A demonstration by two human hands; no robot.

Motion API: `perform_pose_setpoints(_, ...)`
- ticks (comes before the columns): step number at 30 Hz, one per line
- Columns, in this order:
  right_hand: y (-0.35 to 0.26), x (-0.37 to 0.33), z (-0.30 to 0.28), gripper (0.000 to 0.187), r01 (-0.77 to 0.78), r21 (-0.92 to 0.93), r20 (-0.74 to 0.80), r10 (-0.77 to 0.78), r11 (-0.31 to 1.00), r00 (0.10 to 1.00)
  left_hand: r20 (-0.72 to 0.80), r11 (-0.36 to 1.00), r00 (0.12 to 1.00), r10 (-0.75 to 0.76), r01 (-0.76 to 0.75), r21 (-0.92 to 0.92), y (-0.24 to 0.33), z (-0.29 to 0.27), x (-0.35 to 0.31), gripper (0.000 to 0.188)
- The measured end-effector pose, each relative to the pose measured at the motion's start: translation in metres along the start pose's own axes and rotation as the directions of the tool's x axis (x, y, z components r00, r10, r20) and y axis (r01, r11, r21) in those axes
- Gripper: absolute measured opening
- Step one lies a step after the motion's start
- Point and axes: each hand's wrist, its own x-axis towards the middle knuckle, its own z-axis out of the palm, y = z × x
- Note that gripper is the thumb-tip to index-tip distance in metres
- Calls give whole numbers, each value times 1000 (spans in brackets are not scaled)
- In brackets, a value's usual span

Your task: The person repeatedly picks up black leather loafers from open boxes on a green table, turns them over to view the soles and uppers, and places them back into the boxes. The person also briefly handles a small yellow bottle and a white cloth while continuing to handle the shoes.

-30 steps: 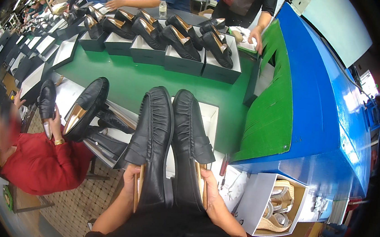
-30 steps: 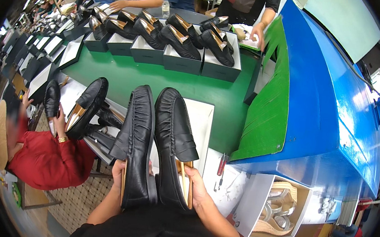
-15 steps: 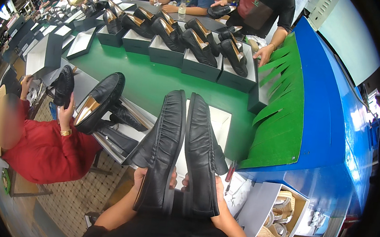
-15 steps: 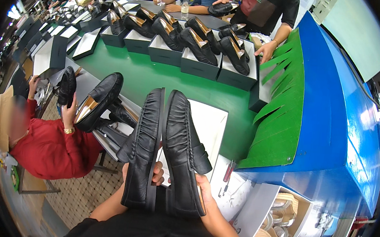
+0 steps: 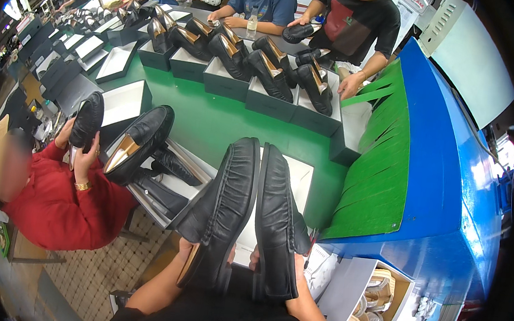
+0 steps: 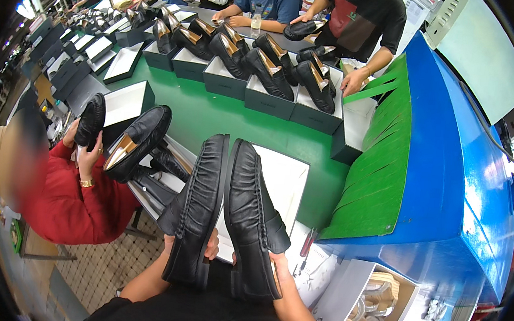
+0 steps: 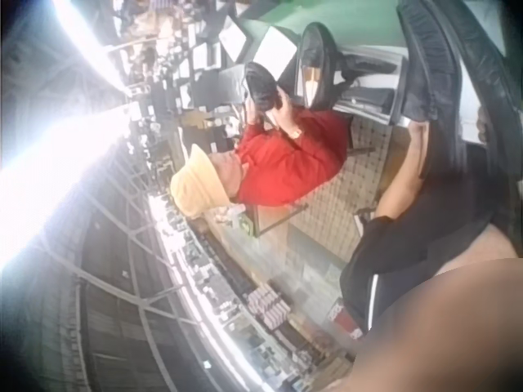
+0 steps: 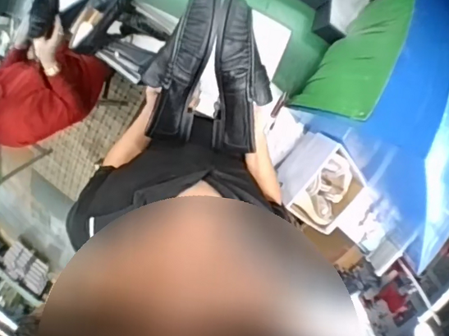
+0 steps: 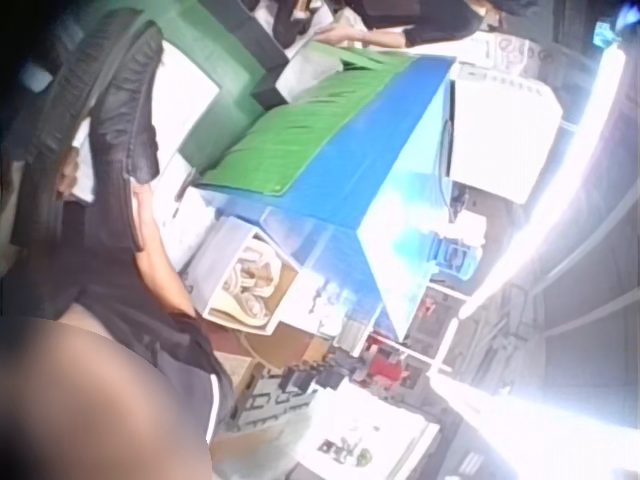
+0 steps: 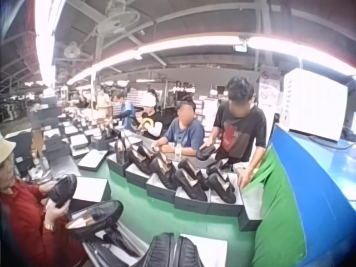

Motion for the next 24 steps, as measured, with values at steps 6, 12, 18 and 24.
perform_pose_setpoints(6,-18,3,1,57,97,-109,-2,-97,989,995,18,996,1000,22,-21,-83,5,-13,4,75)
perform_pose_setpoints(12,-43,15,2,58,203,-207,-3,-208,957,978,-38,998,998,40,-38,58,23,-26,11,71)
perform_pose_setpoints(18,-61,21,-4,62,291,-277,-4,-304,916,953,-126,943,988,91,-45,330,41,-24,0,67)
perform_pose_setpoints(24,-55,-13,-18,67,314,-393,-30,-353,865,935,-169,793,973,158,-23,609,49,-21,-20,63)
